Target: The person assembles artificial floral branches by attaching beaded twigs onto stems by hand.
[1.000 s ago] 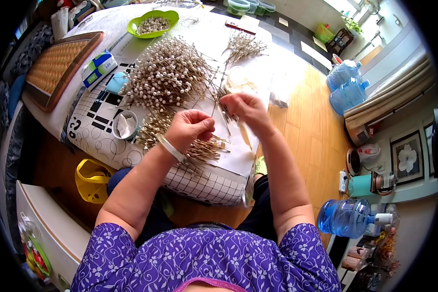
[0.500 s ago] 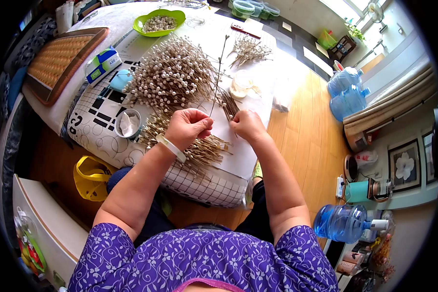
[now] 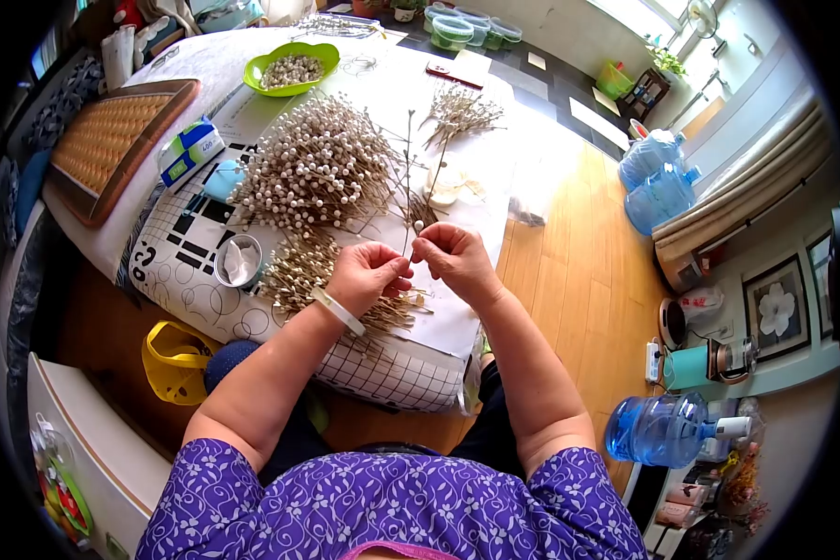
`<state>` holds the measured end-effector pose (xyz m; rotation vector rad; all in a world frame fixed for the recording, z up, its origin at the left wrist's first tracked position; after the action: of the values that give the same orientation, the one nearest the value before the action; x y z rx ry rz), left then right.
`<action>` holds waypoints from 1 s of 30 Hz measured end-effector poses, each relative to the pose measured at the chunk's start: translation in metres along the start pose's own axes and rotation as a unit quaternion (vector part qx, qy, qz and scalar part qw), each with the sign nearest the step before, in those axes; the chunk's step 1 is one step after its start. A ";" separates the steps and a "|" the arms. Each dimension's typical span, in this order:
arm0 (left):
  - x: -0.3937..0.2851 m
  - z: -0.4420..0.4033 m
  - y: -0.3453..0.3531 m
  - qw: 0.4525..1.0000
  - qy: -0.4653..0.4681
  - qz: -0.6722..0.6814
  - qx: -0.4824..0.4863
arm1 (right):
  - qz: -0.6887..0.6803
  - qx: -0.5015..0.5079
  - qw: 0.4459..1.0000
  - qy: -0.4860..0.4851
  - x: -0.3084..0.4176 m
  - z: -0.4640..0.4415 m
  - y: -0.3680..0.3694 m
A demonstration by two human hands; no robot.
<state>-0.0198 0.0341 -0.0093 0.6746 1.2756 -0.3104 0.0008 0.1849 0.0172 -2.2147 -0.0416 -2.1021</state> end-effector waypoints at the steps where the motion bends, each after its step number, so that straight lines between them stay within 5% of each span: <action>1: -0.002 0.000 0.001 1.000 0.002 -0.001 0.001 | 0.007 0.008 1.000 -0.004 0.001 0.000 0.000; 30: -0.004 0.003 0.003 0.999 0.026 0.020 0.006 | -0.035 -0.014 0.999 -0.035 0.003 0.003 0.005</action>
<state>-0.0170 0.0340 -0.0043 0.7210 1.3089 -0.2687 0.0041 0.1800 0.0198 -2.3361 -0.0955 -2.0701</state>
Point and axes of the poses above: each hand's wrist, its own z-axis away from the middle knuckle, its own y-axis out of the palm, x = y × z, the point moved 3 cm from there along -z, towards the middle knuckle, and after that the axes turned 4 degrees about x, right-handed, at the moved point
